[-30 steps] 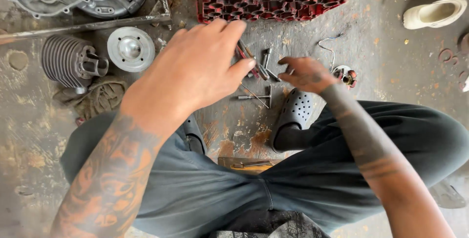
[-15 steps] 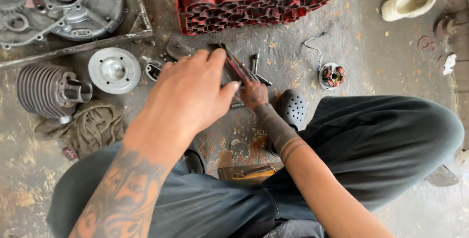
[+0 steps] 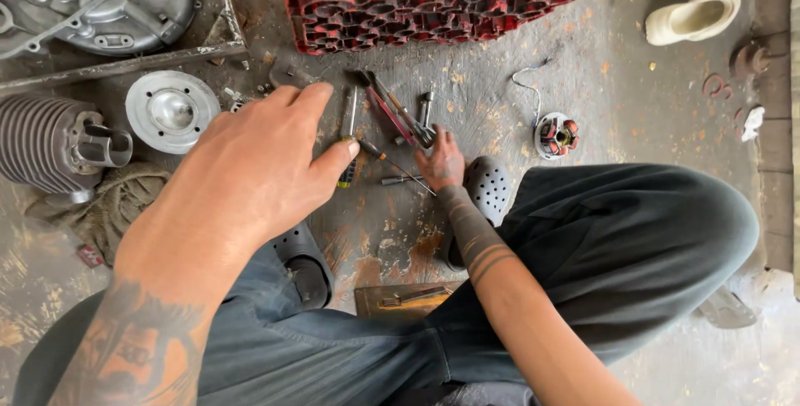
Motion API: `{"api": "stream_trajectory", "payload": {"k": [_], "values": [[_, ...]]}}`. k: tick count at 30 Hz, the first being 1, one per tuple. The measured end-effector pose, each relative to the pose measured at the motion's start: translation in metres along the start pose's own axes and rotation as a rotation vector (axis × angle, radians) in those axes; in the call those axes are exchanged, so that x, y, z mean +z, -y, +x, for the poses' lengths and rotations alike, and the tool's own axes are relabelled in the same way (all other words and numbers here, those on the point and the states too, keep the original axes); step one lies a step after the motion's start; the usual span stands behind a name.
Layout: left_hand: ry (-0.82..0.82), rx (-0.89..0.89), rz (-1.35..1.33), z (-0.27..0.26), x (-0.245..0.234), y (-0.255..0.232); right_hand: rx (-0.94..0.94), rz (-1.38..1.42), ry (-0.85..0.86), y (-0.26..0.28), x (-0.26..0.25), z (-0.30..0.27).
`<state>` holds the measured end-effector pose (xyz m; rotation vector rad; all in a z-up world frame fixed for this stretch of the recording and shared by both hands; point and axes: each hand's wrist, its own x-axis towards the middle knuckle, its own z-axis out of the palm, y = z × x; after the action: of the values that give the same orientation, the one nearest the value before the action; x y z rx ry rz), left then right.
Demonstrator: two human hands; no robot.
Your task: The person sits on the floor and works on a small engine component, using pliers to adjust internal parts. They then pick up a screwdriver and use it to tighten or adjust a part on the main engine block resting on a red crate.
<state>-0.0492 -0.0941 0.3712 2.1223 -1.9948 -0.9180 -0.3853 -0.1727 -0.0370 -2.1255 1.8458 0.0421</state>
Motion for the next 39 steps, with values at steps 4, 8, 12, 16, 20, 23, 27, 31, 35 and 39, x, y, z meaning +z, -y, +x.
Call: {"api": "stream_trajectory", "payload": {"k": [4,8,12,16,20,23,27,31,35,39], "values": [[0.034,-0.113,-0.016,-0.006,0.005,0.010,-0.079,0.118,0.056,0.013,-0.003,0.008],[0.062,-0.178,0.006,-0.012,0.025,0.027,-0.100,0.326,0.056,-0.016,0.011,0.016],[-0.169,-0.072,0.104,-0.013,0.060,0.045,0.051,0.449,0.195,-0.005,-0.021,0.007],[-0.263,-0.101,0.178,-0.011,0.076,0.031,0.093,0.547,0.291,-0.002,-0.027,-0.001],[-0.138,-0.100,0.100,-0.013,0.097,0.031,0.142,0.562,0.333,-0.025,0.007,0.014],[-0.005,-0.170,0.037,-0.018,0.108,0.040,0.174,0.558,0.327,-0.025,-0.003,0.009],[-0.014,-0.225,0.012,-0.030,0.100,0.046,0.161,0.704,0.263,-0.035,0.004,0.002],[-0.077,-0.234,0.008,-0.045,0.075,0.048,0.137,0.838,0.170,-0.021,-0.009,0.002],[-0.125,-0.272,-0.061,-0.061,0.064,0.045,0.136,1.002,0.092,-0.022,-0.015,0.006],[-0.078,-0.334,-0.109,-0.080,0.058,0.044,0.157,1.241,0.098,0.006,-0.047,-0.005]]}}
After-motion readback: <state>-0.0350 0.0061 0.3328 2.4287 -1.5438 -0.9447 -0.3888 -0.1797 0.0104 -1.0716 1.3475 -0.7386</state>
